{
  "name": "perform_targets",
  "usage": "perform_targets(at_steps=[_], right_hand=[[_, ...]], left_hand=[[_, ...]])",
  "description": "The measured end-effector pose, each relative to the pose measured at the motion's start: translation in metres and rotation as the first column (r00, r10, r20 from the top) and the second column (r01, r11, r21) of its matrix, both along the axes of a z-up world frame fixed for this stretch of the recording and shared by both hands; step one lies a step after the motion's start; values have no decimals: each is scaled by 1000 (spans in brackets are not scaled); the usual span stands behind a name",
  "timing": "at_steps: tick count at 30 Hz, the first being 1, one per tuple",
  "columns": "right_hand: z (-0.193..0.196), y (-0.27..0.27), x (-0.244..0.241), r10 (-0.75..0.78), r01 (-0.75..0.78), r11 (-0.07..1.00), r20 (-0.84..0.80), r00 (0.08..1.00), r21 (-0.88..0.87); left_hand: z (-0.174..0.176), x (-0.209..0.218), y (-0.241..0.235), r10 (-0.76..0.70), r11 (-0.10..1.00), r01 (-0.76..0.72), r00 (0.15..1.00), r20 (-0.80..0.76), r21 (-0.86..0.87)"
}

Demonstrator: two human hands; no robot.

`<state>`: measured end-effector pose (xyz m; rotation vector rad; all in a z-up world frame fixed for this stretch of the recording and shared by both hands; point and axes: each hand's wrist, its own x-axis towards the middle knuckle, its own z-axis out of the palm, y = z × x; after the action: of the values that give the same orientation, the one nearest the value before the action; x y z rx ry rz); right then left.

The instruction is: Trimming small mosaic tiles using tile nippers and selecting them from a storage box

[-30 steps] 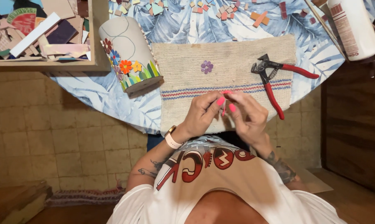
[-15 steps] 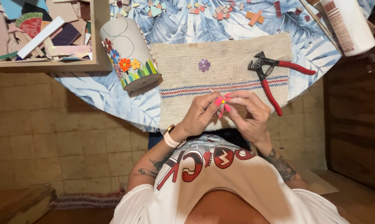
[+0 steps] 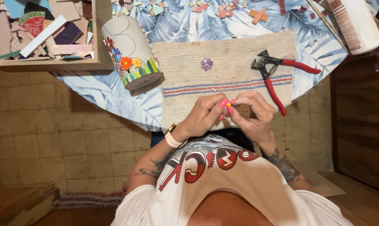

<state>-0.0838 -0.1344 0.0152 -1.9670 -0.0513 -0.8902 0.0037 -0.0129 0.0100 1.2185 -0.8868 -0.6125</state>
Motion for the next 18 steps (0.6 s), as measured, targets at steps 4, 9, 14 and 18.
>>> perform_targets(at_steps=[4, 9, 14, 18], right_hand=[[-2, -1, -1, 2, -2, 1000, -1, 1000, -13], [4, -21, -7, -84, 61, 975, -98, 992, -216], [-24, -67, -32, -494, 215, 751, -316, 810, -624], [-36, -72, -37, -639, 162, 573, -315, 702, -803]], left_hand=[[3, -3, -4, 32, 999, -33, 999, 11, 9], [0, -4, -2, 113, 993, -113, 994, 4, 33], [0, -8, 4, 211, 977, -212, 970, 124, -1], [1, -14, 8, 265, 964, -265, 949, 168, -27]])
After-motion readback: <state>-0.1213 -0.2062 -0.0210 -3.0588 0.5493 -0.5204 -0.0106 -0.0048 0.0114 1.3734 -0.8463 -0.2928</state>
